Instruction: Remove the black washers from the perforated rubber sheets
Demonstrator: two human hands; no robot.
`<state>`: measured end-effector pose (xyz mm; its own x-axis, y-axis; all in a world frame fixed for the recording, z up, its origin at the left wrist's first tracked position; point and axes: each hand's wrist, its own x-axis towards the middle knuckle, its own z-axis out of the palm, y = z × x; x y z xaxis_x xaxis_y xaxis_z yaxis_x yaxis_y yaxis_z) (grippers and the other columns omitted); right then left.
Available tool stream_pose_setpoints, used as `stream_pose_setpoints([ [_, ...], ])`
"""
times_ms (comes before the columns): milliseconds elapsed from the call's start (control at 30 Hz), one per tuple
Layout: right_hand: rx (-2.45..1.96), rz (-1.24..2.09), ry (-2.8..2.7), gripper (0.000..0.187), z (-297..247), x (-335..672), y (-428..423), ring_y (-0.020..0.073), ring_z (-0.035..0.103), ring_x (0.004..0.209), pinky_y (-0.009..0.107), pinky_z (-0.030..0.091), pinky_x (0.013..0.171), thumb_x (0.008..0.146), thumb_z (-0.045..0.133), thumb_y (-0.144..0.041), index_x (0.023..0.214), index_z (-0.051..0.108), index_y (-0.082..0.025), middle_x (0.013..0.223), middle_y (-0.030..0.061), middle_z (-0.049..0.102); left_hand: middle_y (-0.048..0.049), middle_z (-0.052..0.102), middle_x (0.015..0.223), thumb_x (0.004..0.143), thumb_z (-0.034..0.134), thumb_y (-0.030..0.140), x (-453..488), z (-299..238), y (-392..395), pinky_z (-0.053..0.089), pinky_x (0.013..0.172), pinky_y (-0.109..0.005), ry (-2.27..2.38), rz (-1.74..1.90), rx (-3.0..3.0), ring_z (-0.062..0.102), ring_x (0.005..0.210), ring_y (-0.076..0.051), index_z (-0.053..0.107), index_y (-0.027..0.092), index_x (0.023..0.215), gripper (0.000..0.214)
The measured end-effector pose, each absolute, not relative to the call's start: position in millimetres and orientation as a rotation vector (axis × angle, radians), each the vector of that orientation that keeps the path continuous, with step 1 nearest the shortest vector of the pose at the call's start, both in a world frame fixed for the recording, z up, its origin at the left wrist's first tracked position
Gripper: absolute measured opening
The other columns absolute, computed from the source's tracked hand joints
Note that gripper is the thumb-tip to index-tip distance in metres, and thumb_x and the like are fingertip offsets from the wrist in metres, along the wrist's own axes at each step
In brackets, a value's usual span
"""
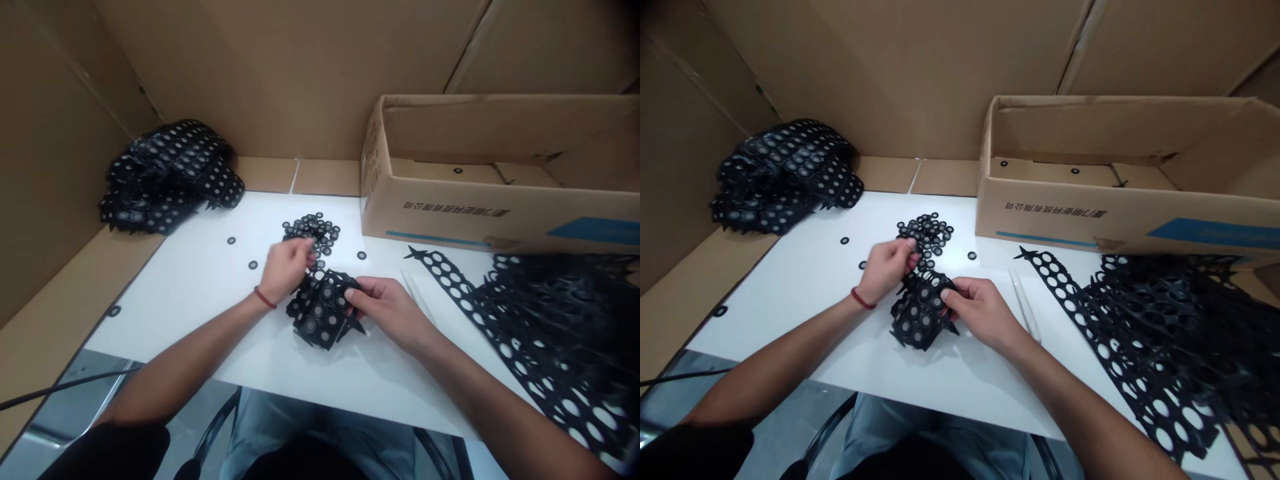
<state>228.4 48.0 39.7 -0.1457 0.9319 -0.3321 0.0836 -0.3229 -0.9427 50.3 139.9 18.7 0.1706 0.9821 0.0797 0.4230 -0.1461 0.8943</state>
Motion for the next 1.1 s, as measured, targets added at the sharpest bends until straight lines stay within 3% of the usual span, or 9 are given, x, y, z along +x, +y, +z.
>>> stream_pose_setpoints([
  [133, -1.414, 1.601, -1.165, 0.024, 37, 231, 48, 0.0134, 0.058, 0.064, 0.027, 0.047, 0.065, 0.079, 0.06, -0.036, 0.07, 0.064, -0.014, 0.069, 0.0028, 0.066, -0.0032, 0.065, 0.06, 0.087, 0.045, 0.044, 29, 14, 162, 0.04, 0.058, -0.024, 1.608, 1.043, 1.931, 0.056, 0.056, -0.013, 0.061, 0.016, 0.058, 0.044],
  [300, -1.199, 1.778, -0.972, 0.028, 31, 233, 49, 0.0138, 0.063, 0.071, 0.028, 0.051, 0.073, 0.078, 0.064, -0.041, 0.079, 0.07, -0.014, 0.076, 0.0054, 0.07, -0.0035, 0.061, 0.054, 0.082, 0.052, 0.055, 28, 16, 158, 0.031, 0.054, -0.027, 1.648, 0.796, 2.465, 0.049, 0.051, -0.013, 0.059, 0.016, 0.052, 0.05],
  [433, -1.222, 1.785, -0.995, 0.034, 30, 235, 50, 0.0133, 0.065, 0.067, 0.027, 0.053, 0.067, 0.076, 0.067, -0.046, 0.076, 0.07, -0.012, 0.074, 0.006, 0.07, -0.0014, 0.053, 0.05, 0.09, 0.044, 0.044, 39, 37, 132, 0.03, 0.052, -0.026, 1.456, 0.928, 2.538, 0.043, 0.049, -0.01, 0.053, 0.015, 0.053, 0.048],
  [633, -1.294, 1.614, -1.145, 0.037, 36, 235, 49, 0.0094, 0.057, 0.052, 0.023, 0.048, 0.054, 0.074, 0.068, -0.049, 0.063, 0.062, -0.014, 0.06, 0.0002, 0.063, -0.0038, 0.061, 0.079, 0.092, 0.044, 0.035, 48, 52, 102, 0.041, 0.064, -0.025, 0.748, 0.606, 2.503, 0.053, 0.07, -0.013, 0.06, 0.014, 0.086, 0.026],
  [867, -1.259, 1.453, -1.367, 0.039, 37, 231, 43, 0.0089, 0.049, 0.052, 0.022, 0.041, 0.052, 0.086, 0.052, -0.047, 0.061, 0.053, -0.017, 0.058, -0.0018, 0.054, -0.0051, 0.055, 0.078, 0.096, 0.032, 0.028, 52, 46, 97, 0.042, 0.066, -0.026, 0.6, 0.451, 2.452, 0.049, 0.069, -0.013, 0.057, 0.013, 0.082, 0.033],
  [1100, -1.325, 1.211, -1.349, 0.038, 31, 220, 39, 0.0087, 0.033, 0.049, 0.023, 0.027, 0.046, 0.087, 0.05, -0.043, 0.058, 0.042, -0.019, 0.052, -0.0051, 0.036, -0.0021, 0.051, 0.07, 0.096, 0.033, 0.025, 57, 41, 90, 0.039, 0.061, -0.025, 0.717, 0.583, 2.364, 0.046, 0.064, -0.011, 0.049, 0.015, 0.071, 0.031],
])
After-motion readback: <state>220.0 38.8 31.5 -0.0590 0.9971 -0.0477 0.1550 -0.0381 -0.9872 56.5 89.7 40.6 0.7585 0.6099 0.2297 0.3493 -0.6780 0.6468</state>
